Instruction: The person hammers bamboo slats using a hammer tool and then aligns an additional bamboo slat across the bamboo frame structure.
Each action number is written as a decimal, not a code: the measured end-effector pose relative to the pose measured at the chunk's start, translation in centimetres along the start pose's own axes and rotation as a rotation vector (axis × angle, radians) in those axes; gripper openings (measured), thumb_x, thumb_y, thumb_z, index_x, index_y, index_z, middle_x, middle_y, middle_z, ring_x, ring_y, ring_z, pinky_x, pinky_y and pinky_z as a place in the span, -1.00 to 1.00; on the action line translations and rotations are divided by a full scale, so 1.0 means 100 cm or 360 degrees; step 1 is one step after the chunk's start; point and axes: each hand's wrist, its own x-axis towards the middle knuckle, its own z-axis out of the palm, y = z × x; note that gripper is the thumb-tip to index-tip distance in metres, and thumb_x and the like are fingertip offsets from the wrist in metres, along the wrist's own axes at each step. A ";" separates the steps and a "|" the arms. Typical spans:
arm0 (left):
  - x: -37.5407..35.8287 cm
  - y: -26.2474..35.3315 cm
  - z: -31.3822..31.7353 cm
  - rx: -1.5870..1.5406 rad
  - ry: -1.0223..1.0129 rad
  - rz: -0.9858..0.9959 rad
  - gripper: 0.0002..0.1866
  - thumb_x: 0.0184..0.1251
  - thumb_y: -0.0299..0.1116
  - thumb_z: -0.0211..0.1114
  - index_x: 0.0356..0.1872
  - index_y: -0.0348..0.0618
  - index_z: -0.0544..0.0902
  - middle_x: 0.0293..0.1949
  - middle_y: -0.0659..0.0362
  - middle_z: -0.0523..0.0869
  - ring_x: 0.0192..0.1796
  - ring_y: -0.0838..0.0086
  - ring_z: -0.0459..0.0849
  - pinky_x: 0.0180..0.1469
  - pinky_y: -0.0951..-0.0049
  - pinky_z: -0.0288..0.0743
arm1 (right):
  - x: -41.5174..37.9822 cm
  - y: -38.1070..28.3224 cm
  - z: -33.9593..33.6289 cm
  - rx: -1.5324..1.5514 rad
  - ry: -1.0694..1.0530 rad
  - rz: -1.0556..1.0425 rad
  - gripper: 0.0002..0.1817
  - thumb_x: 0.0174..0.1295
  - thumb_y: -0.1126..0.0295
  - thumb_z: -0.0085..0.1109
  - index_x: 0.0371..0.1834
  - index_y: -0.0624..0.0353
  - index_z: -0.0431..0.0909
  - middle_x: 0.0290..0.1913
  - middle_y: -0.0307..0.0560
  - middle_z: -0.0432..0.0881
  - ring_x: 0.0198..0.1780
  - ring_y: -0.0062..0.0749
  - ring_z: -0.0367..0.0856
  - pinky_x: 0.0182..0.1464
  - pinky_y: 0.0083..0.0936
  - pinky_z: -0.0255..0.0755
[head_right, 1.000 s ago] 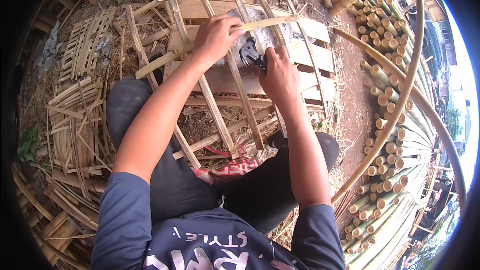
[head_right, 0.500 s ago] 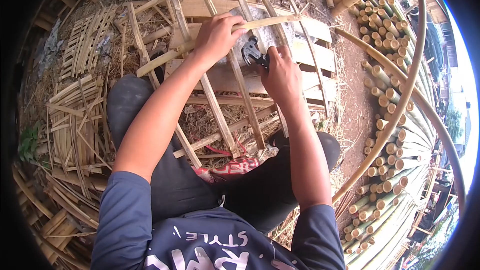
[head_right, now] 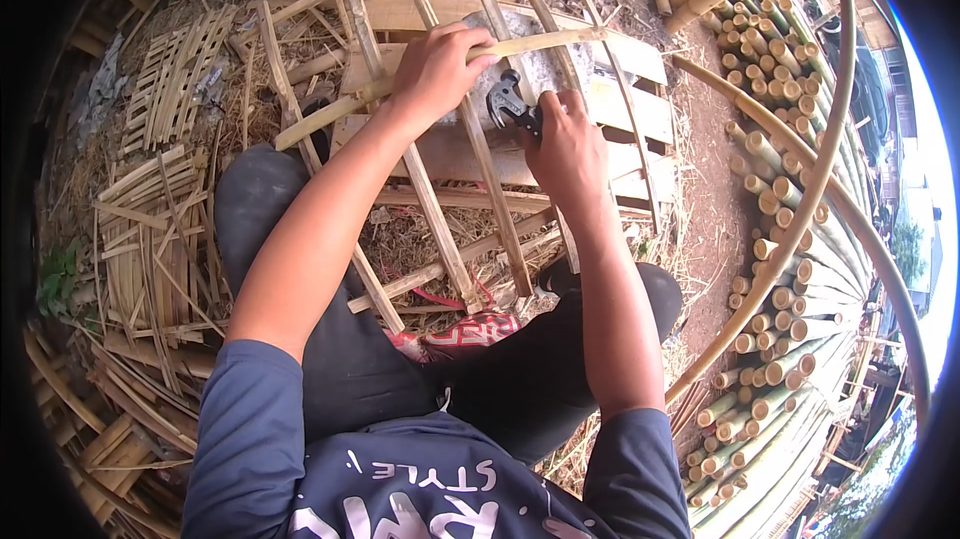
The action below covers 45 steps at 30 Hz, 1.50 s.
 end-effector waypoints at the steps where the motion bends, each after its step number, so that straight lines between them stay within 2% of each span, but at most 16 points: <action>1: 0.000 0.000 0.000 0.0009 0.0005 0.0011 -0.77 0.30 -0.24 0.40 -0.10 -0.09 0.77 -0.20 0.10 0.77 -0.11 0.17 0.75 -0.03 0.20 0.62 | 0.000 0.000 0.000 0.0006 0.0001 0.0002 -0.64 0.19 0.30 0.40 -0.09 0.20 0.45 -0.07 0.15 0.55 -0.23 0.17 0.69 -0.23 -0.06 0.58; 21: -0.001 -0.004 0.004 0.0018 0.0101 0.0084 -0.77 0.29 -0.21 0.39 -0.13 -0.07 0.76 -0.24 0.10 0.76 -0.13 0.14 0.74 -0.06 0.16 0.62 | 0.000 0.001 0.001 -0.0049 -0.0014 0.0005 -0.62 0.18 0.27 0.41 -0.08 0.18 0.45 -0.04 0.14 0.55 -0.19 0.18 0.68 -0.20 -0.05 0.57; 25: -0.001 -0.003 0.004 -0.0026 0.0141 0.0093 -0.78 0.27 -0.22 0.41 -0.15 -0.08 0.78 -0.25 0.08 0.77 -0.19 0.13 0.76 -0.10 0.17 0.63 | 0.000 0.000 0.000 -0.0079 -0.0051 0.0017 -0.61 0.19 0.28 0.41 -0.06 0.18 0.44 -0.01 0.10 0.55 -0.16 0.19 0.67 -0.17 -0.04 0.56; 30: 0.000 0.003 0.005 0.0074 0.0097 0.0025 -0.85 0.23 -0.26 0.46 -0.23 -0.03 0.81 -0.37 0.16 0.79 -0.29 0.41 0.75 -0.19 0.29 0.66 | 0.001 -0.004 0.000 -0.0113 0.0019 -0.0045 -0.60 0.17 0.38 0.39 0.00 0.23 0.44 0.01 0.10 0.56 -0.13 0.18 0.67 -0.15 -0.07 0.56; 31: 0.000 0.002 0.007 0.0050 0.0145 0.0044 -0.85 0.24 -0.25 0.46 -0.24 -0.02 0.81 -0.38 0.15 0.78 -0.31 0.39 0.73 -0.20 0.29 0.64 | 0.001 -0.003 0.000 -0.0129 0.0037 -0.0081 -0.61 0.17 0.40 0.38 0.00 0.25 0.45 0.01 0.11 0.56 -0.12 0.18 0.67 -0.14 -0.07 0.56; 33: 0.002 -0.004 0.020 0.0139 0.0070 -0.0020 -0.86 0.25 -0.25 0.45 -0.23 -0.01 0.81 -0.39 0.15 0.76 -0.28 0.36 0.72 -0.14 0.22 0.61 | 0.004 -0.005 0.001 -0.0059 0.0011 -0.0045 -0.62 0.19 0.41 0.36 0.01 0.30 0.48 0.03 0.15 0.56 -0.09 0.17 0.68 -0.13 -0.06 0.56; 35: 0.001 0.001 0.013 -0.0050 0.0039 -0.0123 -0.87 0.24 -0.27 0.46 -0.24 -0.02 0.80 -0.37 0.14 0.74 -0.21 0.30 0.72 -0.05 0.12 0.58 | 0.002 -0.008 0.001 -0.0032 0.0016 0.0038 -0.59 0.20 0.43 0.34 0.07 0.35 0.49 0.08 0.21 0.55 -0.03 0.17 0.68 -0.08 -0.06 0.57; 38: -0.001 0.003 0.009 -0.0083 0.0064 -0.0120 -0.86 0.18 -0.30 0.47 -0.27 -0.07 0.78 -0.30 0.10 0.73 -0.07 0.22 0.71 0.04 0.04 0.52 | 0.001 0.006 0.009 -0.0105 0.0044 -0.0036 -0.53 0.21 0.45 0.31 0.17 0.37 0.45 0.14 0.25 0.53 0.03 0.19 0.66 -0.03 -0.05 0.57; 45: 0.001 0.002 0.015 -0.0054 0.0129 -0.0076 -0.90 0.20 -0.34 0.43 -0.29 -0.05 0.79 -0.32 0.09 0.74 -0.09 0.21 0.72 0.04 0.05 0.53 | -0.001 0.012 0.012 -0.0114 0.0108 -0.0122 -0.51 0.19 0.47 0.31 0.18 0.34 0.42 0.14 0.24 0.52 0.01 0.20 0.66 -0.01 -0.09 0.58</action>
